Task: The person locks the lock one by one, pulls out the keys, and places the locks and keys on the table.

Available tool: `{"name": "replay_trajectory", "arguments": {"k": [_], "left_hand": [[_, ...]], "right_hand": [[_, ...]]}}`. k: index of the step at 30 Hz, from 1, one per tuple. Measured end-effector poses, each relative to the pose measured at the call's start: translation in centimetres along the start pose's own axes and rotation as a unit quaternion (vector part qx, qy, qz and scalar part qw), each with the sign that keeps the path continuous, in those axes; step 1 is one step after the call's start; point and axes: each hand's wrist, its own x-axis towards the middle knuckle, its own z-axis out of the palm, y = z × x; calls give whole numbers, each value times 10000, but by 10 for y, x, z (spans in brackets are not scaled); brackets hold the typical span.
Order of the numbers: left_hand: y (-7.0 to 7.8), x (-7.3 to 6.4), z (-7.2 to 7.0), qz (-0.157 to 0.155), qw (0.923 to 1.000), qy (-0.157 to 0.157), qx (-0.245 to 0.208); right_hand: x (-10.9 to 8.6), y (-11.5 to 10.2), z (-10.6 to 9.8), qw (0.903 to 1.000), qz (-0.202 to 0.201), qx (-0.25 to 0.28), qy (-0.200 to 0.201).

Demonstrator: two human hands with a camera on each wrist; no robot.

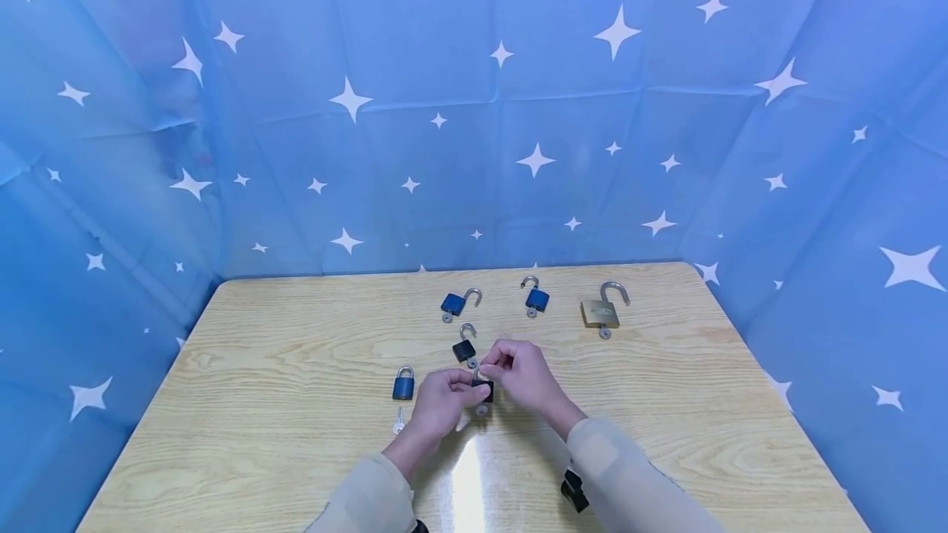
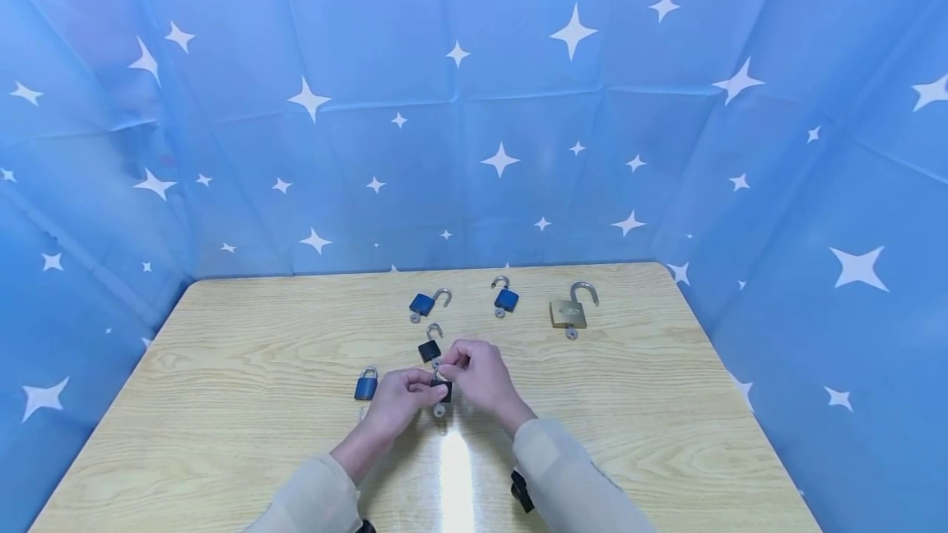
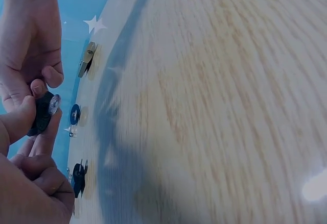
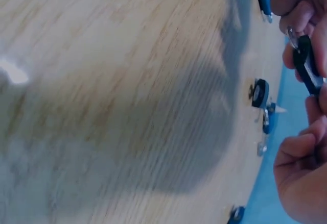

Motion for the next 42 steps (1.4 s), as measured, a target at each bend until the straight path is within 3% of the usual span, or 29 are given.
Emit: {"name": "replay_trajectory", "arguments": {"k": [4,14,31,42], "left_hand": [[-1,1,2,-32,10000,22,-8],[-6,5,-1,-59,9989,-113,454],[-7,3,-3,44,9981,-172,596],[-4,3,-7,34,9987,-73,509]], "right_hand": [[-2,1,1,9999,-50,-92,9],[-3,2,0,9994,-30,-331,49],[-6,4,0,9986,36,-537,2],[-18,11,-3,9975,496,-364,340]]}}
